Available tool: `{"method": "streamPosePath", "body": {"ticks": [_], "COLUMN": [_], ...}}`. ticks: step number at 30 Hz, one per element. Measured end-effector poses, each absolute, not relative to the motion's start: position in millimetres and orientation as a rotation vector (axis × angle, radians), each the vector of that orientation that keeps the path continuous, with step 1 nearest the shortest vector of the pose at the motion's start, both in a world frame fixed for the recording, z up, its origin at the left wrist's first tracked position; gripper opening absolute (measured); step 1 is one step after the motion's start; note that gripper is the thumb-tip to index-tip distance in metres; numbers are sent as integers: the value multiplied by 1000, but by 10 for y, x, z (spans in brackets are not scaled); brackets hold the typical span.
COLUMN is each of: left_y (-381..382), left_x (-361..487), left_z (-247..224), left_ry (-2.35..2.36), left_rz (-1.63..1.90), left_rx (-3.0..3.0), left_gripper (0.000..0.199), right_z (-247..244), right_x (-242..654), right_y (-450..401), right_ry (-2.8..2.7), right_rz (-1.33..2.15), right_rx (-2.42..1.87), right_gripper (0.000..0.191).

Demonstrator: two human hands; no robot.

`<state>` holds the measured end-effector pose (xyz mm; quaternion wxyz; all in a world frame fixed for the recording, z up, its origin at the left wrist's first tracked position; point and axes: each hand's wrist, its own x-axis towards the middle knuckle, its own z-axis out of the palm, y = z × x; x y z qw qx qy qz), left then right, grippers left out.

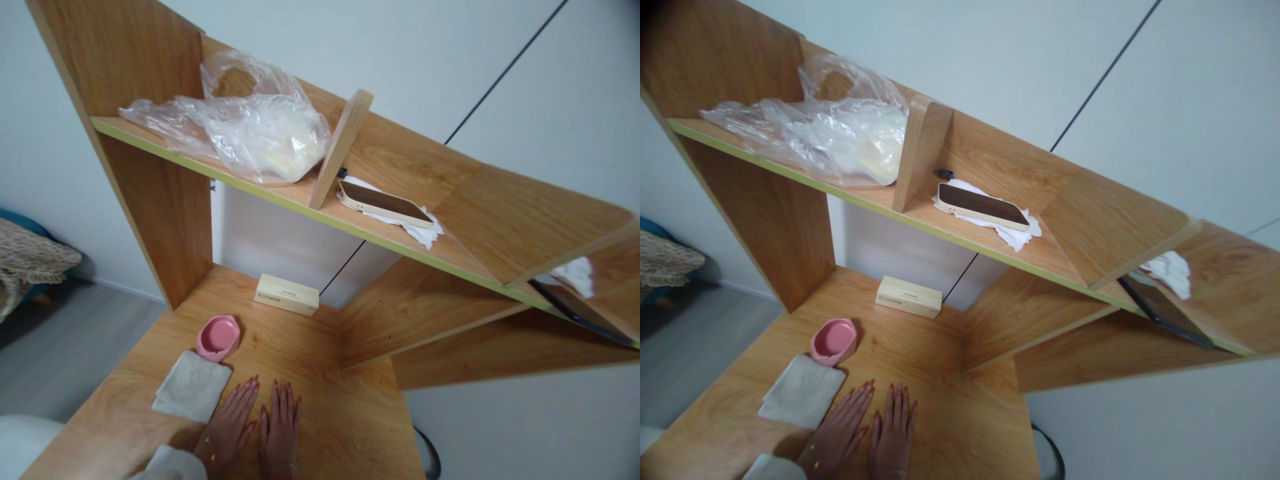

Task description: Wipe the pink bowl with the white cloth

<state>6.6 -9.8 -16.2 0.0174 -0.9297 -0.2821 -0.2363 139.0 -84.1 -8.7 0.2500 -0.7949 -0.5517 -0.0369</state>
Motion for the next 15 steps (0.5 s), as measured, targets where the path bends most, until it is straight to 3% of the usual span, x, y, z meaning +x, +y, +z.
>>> {"method": "streamPosePath", "body": {"ticks": [15], "left_y": [-118], "left_x": [6], "left_z": [-63], "left_ry": [-860], "left_rz": [-701], "left_rx": [-2941], "left_gripper": [68], "right_z": [-101], "right_x": [1381], "right_y": [-842], "right_ry": [-1484], "right_rz": [-142], "right_rx": [-2165], "right_gripper": [47]}}
